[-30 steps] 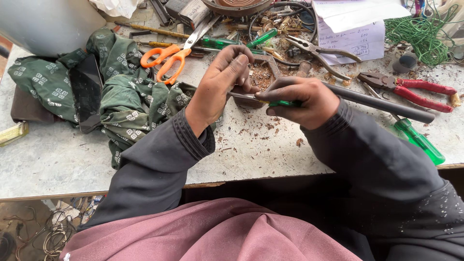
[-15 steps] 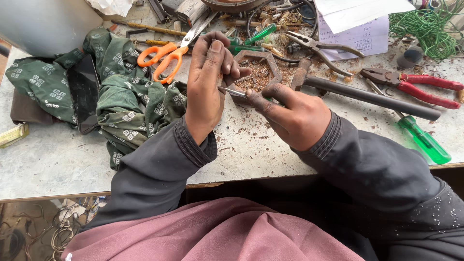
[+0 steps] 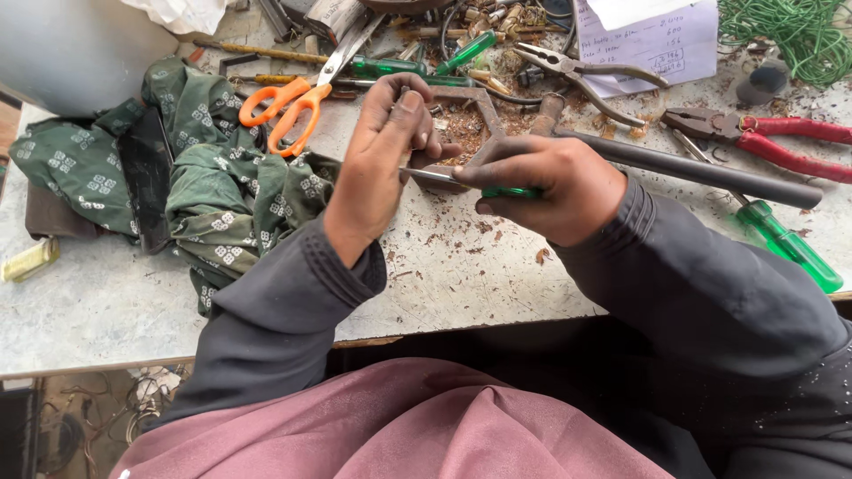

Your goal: The person uses pliers and a screwdriver to disassemble and adjust a small cylindrical electrical component on a cluttered workbench. They repeatedly reposition the component, scrape its surface, and manipulate internal parts while handling various tools.

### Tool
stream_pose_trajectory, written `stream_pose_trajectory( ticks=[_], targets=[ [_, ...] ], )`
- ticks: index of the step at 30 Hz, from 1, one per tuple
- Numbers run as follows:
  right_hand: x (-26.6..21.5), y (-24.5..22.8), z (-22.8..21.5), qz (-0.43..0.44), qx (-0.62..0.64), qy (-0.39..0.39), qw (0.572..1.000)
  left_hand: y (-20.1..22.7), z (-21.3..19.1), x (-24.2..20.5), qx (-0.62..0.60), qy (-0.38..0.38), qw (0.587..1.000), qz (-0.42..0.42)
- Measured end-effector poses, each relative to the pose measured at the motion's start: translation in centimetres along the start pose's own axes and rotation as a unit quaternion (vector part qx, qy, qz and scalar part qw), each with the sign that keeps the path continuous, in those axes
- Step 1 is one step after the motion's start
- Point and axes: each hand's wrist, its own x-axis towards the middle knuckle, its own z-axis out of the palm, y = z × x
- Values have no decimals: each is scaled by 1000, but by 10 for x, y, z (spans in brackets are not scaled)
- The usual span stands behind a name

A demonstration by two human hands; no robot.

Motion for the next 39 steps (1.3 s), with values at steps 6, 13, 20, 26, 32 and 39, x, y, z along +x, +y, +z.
stream_pose_trajectory(
  ticks=[6, 13, 20, 26, 32, 39],
  targets=[
    [1, 15, 1, 51, 81, -4, 995, 1, -4, 3, -24, -26, 999, -20],
    [8, -1, 14, 355, 171, -79, 916, 15, 2, -1, -5, -134, 991, 2],
    [0, -3, 4, 134, 199, -39, 970, 36, -10, -8, -171, -65, 983, 22],
    [1, -3, -3, 112, 187, -45, 975, 36, -12, -8, -180, -35, 983, 22],
    [5, 8, -5, 235, 109, 30, 965, 35, -15, -8, -168, -19, 985, 45],
    [9, 18, 2, 193, -73, 82, 975, 25, -18, -2, -205, -5, 978, 28]
  ],
)
